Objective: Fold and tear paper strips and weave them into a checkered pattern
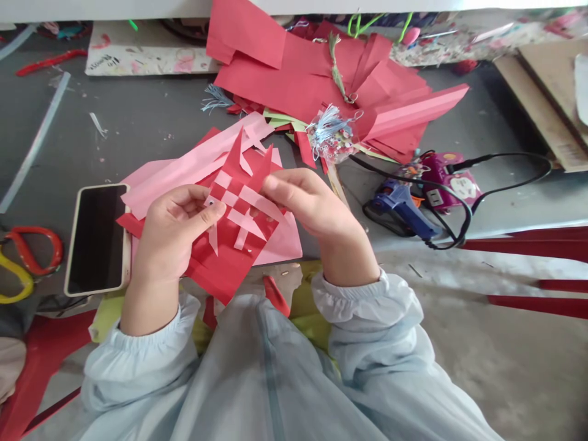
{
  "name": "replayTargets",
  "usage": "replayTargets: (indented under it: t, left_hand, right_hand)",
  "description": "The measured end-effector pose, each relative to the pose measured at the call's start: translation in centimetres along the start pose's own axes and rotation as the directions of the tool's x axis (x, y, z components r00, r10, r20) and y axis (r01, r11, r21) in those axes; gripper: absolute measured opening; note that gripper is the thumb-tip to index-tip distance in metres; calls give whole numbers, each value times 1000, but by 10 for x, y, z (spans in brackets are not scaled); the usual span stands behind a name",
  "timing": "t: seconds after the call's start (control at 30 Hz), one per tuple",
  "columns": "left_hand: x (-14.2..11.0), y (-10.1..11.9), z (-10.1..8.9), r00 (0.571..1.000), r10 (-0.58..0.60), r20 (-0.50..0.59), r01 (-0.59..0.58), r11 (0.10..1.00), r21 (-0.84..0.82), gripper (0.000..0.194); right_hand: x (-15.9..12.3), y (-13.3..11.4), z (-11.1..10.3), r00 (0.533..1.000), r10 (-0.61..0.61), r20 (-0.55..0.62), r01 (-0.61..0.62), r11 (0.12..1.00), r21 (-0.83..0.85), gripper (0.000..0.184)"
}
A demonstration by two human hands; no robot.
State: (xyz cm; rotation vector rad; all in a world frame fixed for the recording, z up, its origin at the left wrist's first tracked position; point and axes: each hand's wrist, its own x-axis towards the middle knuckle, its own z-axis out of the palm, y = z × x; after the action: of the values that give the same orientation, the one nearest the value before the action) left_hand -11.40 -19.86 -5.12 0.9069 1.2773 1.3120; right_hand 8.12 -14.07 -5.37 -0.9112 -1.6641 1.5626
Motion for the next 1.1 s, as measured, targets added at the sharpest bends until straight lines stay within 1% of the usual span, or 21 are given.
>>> replayTargets:
  t: [0.1, 0.23, 0.43, 0.53, 0.73, 0.87, 0.97, 1.1]
  left_hand:
    - [0, 0, 1, 1000, -13, 9, 12, 1000, 17, 32]
    - [-1, 2, 2, 999, -12, 30, 11, 999, 51, 33]
    - [-3, 3, -1, 1000, -23, 0, 23, 992, 120, 25]
    - [-3, 2, -2, 1000, -13, -19, 16, 985, 172, 21]
    - [0, -4, -4, 999, 31, -21, -27, 986, 163, 20]
    - [0, -4, -7, 998, 59, -30, -51, 970, 239, 11]
    - [-1, -2, -7, 996, 74, -56, -53, 951, 306, 7]
    - [-3, 1, -3, 996, 59, -66, -36, 951, 308, 7]
  right_hand:
    - [0, -1, 2, 1000, 3, 18, -3, 1000, 14, 50]
    - [1, 0, 1, 1000, 18, -12, -18, 1000, -21, 46]
    - [0, 1, -4, 1000, 16, -20, -16, 999, -42, 40]
    - [-1, -1, -3, 999, 25, -36, -28, 998, -64, 38]
    - [-2, -4, -2, 998, 33, -53, -37, 997, -74, 36]
    - [-2, -3, -2, 998, 43, -50, -47, 996, -72, 37]
    - [-2, -2, -2, 998, 45, -44, -48, 997, -67, 36]
    - [-1, -2, -1, 998, 51, -34, -53, 996, -71, 37]
